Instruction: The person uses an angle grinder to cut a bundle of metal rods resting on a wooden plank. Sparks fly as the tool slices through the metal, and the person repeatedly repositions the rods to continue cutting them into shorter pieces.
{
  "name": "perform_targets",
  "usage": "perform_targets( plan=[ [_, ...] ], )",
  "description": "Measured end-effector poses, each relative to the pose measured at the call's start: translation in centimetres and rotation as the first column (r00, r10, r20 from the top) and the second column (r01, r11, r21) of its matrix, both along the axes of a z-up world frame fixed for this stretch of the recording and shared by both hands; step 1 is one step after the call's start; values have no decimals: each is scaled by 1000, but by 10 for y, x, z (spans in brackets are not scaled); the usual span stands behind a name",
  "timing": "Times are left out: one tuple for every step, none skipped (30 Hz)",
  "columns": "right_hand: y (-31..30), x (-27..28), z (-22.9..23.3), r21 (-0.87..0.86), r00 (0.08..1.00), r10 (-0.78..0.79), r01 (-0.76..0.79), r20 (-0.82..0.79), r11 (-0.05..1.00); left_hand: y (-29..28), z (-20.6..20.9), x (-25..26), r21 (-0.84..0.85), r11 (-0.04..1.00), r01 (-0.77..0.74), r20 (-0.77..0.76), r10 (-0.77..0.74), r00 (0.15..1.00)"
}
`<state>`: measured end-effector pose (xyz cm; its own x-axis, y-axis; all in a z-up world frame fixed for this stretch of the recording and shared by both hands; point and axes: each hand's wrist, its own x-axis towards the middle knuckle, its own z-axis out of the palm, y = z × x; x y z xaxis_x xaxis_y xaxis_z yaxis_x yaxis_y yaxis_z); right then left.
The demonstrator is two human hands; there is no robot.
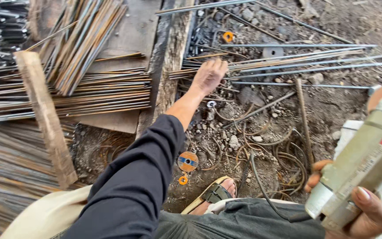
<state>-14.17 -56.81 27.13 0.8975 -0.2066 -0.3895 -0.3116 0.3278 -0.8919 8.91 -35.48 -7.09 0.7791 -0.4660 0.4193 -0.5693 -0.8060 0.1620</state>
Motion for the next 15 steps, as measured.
perform_targets(
  plan=[
    [4, 3, -3, 120, 993, -62, 49, 105, 992, 4, -1, 0, 20, 1000, -22, -5, 22, 1000],
    [4, 4, -1, 113, 992, -73, 61, 107, 992, 3, 4, 1, 13, 1000, -11, -3, 11, 1000],
    [5, 6, 0, 90, 995, -41, 33, 95, 995, 5, 9, 1, 22, 1000, 1, -7, -1, 1000],
    [6, 9, 1, 68, 997, -10, 4, 82, 998, 7, 13, 2, 30, 999, 12, -10, -12, 1000],
    [3, 6, -1, 64, 996, -14, 8, 83, 998, 6, 10, 2, 27, 1000, 17, -8, -16, 1000],
    [0, 4, -4, 89, 996, -34, 27, 84, 996, 6, 6, 3, 82, 997, 9, 39, -12, 999],
    [-3, 2, -7, 114, 995, -53, 44, 82, 993, 6, 2, 3, 136, 991, -3, 86, -8, 996],
    [-5, 1, -8, 112, 995, -56, 46, 82, 993, 5, 1, 3, 134, 991, -1, 85, -11, 996],
    [-6, 1, -9, 112, 996, -46, 37, 77, 993, 4, 1, 2, 131, 991, -26, 76, 16, 997],
    [-8, 0, -10, 113, 997, -37, 28, 71, 993, 4, 0, 1, 127, 991, -51, 66, 43, 997],
    [-9, 0, -11, 113, 997, -36, 27, 72, 993, 3, -1, 2, 127, 990, -52, 67, 44, 997],
    [-10, -1, -12, 78, 998, -42, 38, 46, 996, 3, -2, 3, 158, 985, -72, 86, 59, 995],
    [-12, -2, -13, 42, 999, -51, 50, 19, 998, 2, -3, 3, 188, 978, -91, 105, 72, 992],
    [-13, -3, -14, 41, 998, -51, 51, 19, 998, 0, -4, 3, 188, 978, -90, 105, 71, 992],
    [-15, -3, -15, 67, 999, -51, 51, 12, 996, -1, -4, 4, 187, 979, -85, 27, 82, 996]
  ],
)
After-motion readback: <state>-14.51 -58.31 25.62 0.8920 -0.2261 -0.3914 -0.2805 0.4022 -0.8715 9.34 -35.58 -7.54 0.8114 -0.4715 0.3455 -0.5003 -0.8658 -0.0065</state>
